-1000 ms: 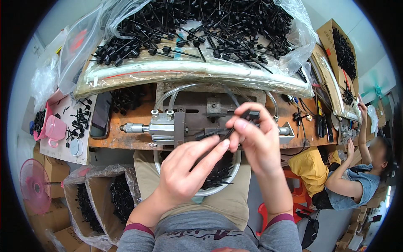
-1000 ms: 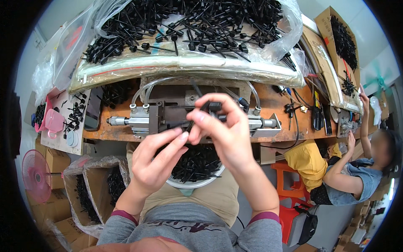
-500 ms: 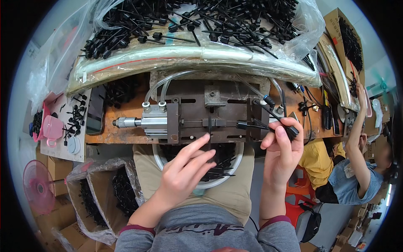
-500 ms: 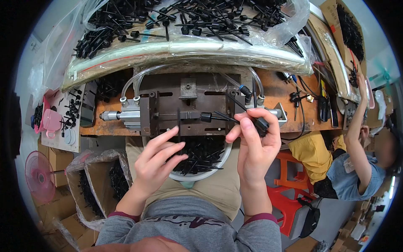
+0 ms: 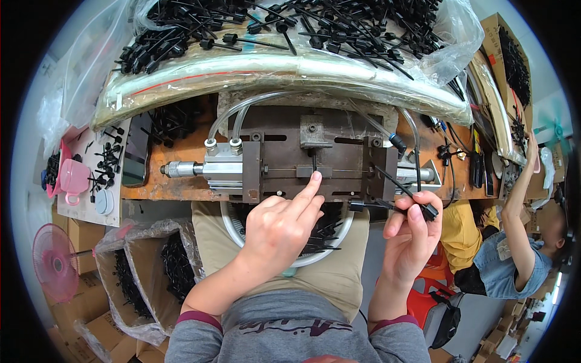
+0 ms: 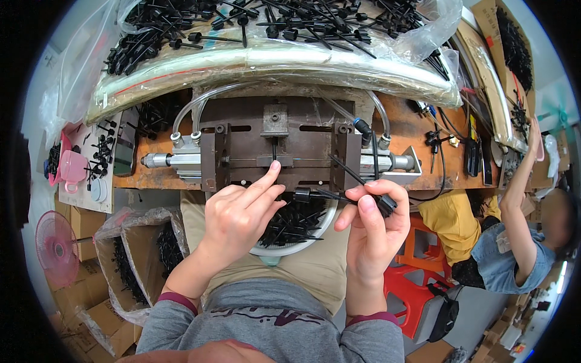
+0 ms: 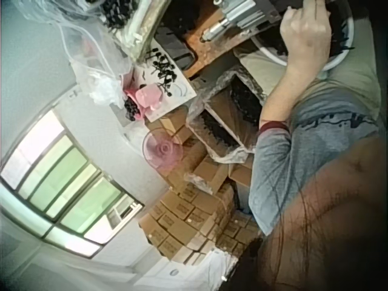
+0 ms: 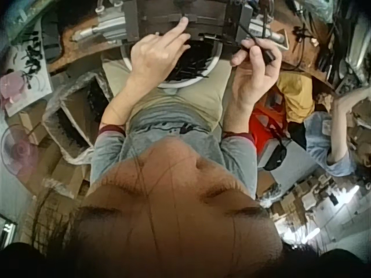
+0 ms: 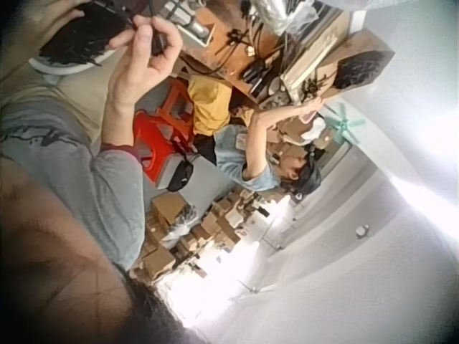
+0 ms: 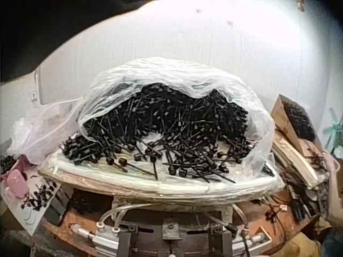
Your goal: Assembling black plastic connector components using a manual press machine at a workstation.
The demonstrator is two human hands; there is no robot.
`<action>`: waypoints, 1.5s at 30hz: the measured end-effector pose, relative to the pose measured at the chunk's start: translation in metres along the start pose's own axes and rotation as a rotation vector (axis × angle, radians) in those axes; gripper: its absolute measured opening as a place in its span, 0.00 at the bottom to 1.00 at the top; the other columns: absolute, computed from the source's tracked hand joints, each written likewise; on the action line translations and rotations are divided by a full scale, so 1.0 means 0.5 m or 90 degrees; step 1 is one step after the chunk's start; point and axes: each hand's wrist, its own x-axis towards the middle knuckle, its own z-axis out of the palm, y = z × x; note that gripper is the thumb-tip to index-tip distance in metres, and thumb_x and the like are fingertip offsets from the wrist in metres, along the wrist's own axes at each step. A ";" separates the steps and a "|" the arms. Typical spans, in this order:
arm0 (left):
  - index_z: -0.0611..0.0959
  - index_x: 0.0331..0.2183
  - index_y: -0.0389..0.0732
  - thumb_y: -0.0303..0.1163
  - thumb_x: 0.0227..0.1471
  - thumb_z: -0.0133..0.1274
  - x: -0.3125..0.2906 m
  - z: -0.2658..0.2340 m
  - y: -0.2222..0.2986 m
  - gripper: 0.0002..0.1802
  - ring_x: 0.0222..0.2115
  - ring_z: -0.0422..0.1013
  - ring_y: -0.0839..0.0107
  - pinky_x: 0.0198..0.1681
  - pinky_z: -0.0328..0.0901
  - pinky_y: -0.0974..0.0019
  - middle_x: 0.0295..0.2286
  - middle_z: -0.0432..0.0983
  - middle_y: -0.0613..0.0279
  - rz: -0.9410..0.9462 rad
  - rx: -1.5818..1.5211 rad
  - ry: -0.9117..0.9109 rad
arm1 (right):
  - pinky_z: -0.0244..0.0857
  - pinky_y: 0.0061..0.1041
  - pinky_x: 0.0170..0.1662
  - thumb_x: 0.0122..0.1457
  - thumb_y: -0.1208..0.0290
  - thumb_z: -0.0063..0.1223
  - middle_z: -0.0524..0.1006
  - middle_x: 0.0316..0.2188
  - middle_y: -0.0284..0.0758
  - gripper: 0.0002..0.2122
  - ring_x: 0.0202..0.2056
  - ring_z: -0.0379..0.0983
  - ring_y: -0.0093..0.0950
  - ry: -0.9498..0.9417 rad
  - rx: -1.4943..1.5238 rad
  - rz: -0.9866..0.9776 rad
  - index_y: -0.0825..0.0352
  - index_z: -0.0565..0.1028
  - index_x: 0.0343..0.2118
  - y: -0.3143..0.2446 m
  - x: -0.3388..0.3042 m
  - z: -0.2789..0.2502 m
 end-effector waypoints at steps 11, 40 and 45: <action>0.82 0.42 0.36 0.31 0.40 0.67 0.007 -0.028 0.008 0.24 0.22 0.76 0.71 0.29 0.70 0.71 0.47 0.77 0.52 -0.105 -0.227 -0.063 | 0.67 0.18 0.22 0.61 0.79 0.48 0.77 0.34 0.46 0.08 0.19 0.71 0.24 -0.042 0.124 0.139 0.71 0.69 0.43 0.017 -0.008 -0.010; 0.84 0.31 0.38 0.27 0.37 0.66 0.005 -0.005 0.006 0.14 0.21 0.74 0.71 0.27 0.67 0.71 0.46 0.79 0.57 -0.042 -0.005 -0.015 | 0.71 0.19 0.26 0.51 0.89 0.60 0.75 0.33 0.40 0.12 0.25 0.78 0.26 -0.087 -0.504 -0.331 0.70 0.78 0.38 0.024 -0.037 -0.008; 0.84 0.34 0.38 0.30 0.38 0.67 0.006 -0.016 0.005 0.17 0.22 0.75 0.73 0.26 0.67 0.71 0.44 0.80 0.57 -0.058 -0.060 -0.024 | 0.74 0.21 0.29 0.42 0.92 0.58 0.80 0.30 0.40 0.16 0.27 0.79 0.27 -0.116 -0.630 -0.448 0.70 0.81 0.36 0.030 -0.038 -0.005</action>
